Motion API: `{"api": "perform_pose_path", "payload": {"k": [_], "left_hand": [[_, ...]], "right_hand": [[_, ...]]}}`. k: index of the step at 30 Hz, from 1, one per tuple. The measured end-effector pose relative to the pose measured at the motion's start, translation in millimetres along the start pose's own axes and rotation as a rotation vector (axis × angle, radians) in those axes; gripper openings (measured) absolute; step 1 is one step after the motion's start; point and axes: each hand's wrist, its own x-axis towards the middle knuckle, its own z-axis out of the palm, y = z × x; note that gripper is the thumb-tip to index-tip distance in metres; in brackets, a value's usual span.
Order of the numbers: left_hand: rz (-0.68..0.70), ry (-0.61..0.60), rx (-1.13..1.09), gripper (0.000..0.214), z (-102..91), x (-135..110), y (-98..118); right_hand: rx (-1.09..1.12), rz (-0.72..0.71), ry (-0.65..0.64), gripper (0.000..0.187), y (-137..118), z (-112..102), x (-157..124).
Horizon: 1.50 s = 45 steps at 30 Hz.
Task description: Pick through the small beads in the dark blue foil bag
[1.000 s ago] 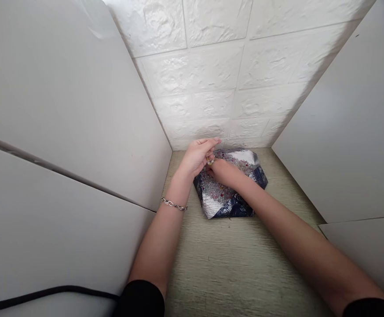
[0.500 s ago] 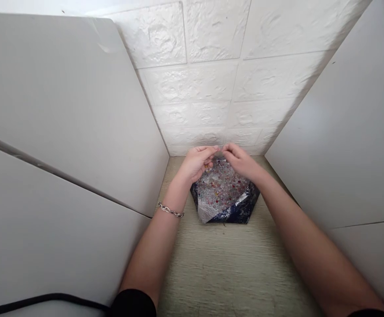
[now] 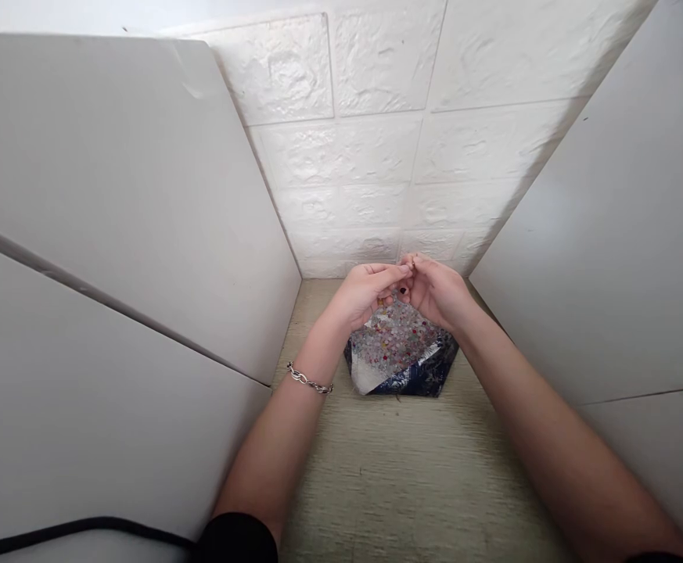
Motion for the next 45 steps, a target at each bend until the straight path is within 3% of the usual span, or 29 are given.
{"api": "perform_pose_path", "payload": {"k": [12, 21, 45], "left_hand": [[0.041, 0.008, 0.022, 0.017, -2.1, 1, 2], [0.037, 0.024, 0.020, 0.013, -3.4, 1, 2], [0.137, 0.168, 0.044, 0.015, -2.8, 6, -3]], "right_hand": [[0.091, -0.044, -0.009, 0.024, 8, -6, 0], [0.187, -0.043, -0.020, 0.019, 8, -8, 0], [0.249, -0.122, 0.182, 0.018, 14, 5, 1]]}}
